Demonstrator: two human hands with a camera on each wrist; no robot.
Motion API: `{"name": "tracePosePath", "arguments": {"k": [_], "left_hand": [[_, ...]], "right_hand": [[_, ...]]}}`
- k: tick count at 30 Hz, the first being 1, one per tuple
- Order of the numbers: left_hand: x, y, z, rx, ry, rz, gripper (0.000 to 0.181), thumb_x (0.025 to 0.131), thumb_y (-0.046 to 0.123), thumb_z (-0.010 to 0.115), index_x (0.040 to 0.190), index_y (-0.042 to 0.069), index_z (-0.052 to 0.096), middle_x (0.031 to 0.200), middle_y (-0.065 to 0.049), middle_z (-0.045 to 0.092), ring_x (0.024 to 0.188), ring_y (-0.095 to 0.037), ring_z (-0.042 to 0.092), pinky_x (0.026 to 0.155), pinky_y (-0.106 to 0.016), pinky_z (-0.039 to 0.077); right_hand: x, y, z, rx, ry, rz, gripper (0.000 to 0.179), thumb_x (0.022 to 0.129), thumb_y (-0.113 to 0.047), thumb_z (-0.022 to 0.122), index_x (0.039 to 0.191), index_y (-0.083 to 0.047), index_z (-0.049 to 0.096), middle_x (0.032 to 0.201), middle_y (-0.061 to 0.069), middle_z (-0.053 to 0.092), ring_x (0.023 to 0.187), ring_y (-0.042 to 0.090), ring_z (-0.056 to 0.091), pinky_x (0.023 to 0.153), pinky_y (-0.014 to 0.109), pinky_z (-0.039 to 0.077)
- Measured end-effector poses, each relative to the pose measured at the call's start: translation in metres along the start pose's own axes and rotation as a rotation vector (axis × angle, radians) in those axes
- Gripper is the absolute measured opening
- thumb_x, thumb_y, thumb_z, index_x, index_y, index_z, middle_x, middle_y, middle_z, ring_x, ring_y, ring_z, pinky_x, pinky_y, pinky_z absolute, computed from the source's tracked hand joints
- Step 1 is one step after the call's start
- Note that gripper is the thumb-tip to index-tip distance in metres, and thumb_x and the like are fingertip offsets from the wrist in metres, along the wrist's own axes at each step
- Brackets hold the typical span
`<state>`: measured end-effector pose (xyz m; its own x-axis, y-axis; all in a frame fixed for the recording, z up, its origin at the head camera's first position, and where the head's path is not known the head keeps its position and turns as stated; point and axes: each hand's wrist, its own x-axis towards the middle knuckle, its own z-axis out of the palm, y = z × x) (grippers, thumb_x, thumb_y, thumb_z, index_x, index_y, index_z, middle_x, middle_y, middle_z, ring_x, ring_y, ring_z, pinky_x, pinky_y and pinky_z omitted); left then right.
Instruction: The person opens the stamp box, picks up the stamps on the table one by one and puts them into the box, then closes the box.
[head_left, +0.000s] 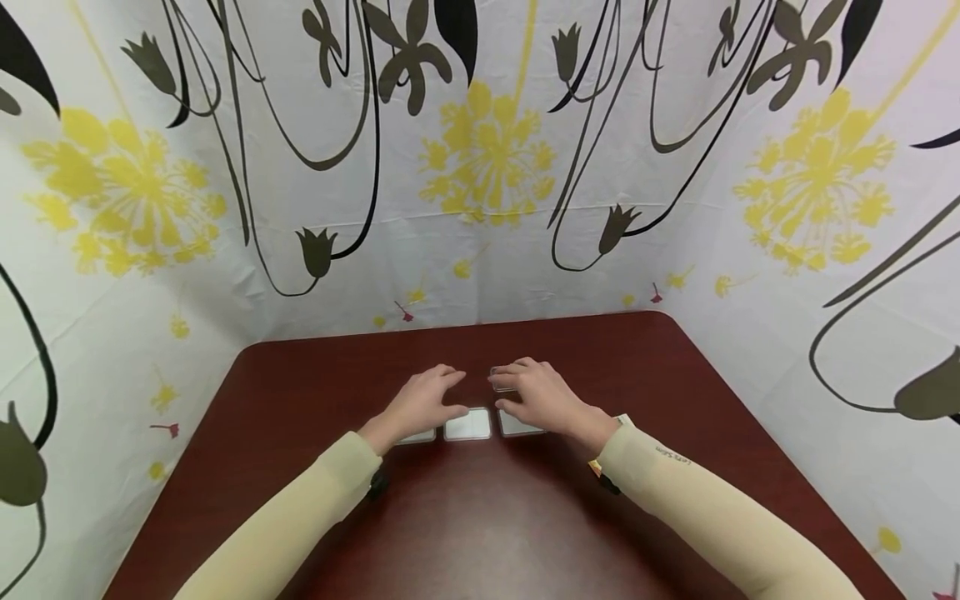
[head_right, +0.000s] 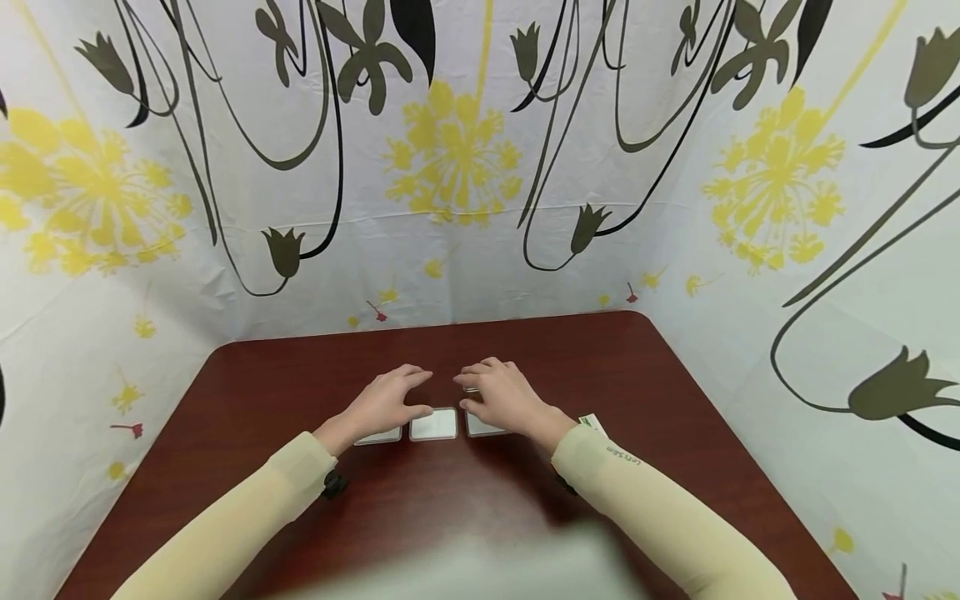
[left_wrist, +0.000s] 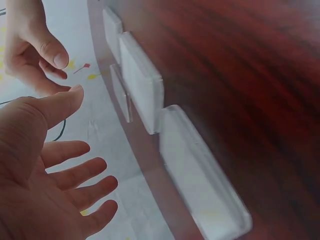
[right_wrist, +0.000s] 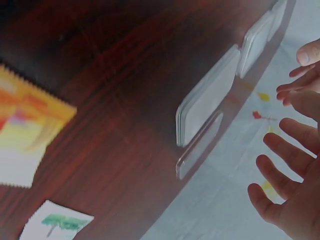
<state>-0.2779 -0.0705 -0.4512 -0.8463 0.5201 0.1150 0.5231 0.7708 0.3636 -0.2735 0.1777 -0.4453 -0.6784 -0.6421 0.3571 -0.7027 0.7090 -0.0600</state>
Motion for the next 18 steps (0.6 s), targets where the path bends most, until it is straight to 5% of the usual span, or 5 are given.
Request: {"name": "tracePosePath", "arguments": {"k": [18], "left_hand": [[-0.019, -0.008, 0.018, 0.054, -0.059, 0.041, 0.069, 0.075, 0.051, 0.068, 0.130, 0.012, 0.052, 0.117, -0.002, 0.053, 0.102, -0.019, 0.050, 0.082, -0.040, 0.043]], "right_hand": [[-0.005, -0.018, 0.032, 0.007, -0.116, -0.008, 0.045, 0.078, -0.047, 0.066, 0.115, -0.022, 0.064, 0.112, -0.011, 0.060, 0.106, 0.017, 0.046, 0.081, 0.048, 0.039]]}}
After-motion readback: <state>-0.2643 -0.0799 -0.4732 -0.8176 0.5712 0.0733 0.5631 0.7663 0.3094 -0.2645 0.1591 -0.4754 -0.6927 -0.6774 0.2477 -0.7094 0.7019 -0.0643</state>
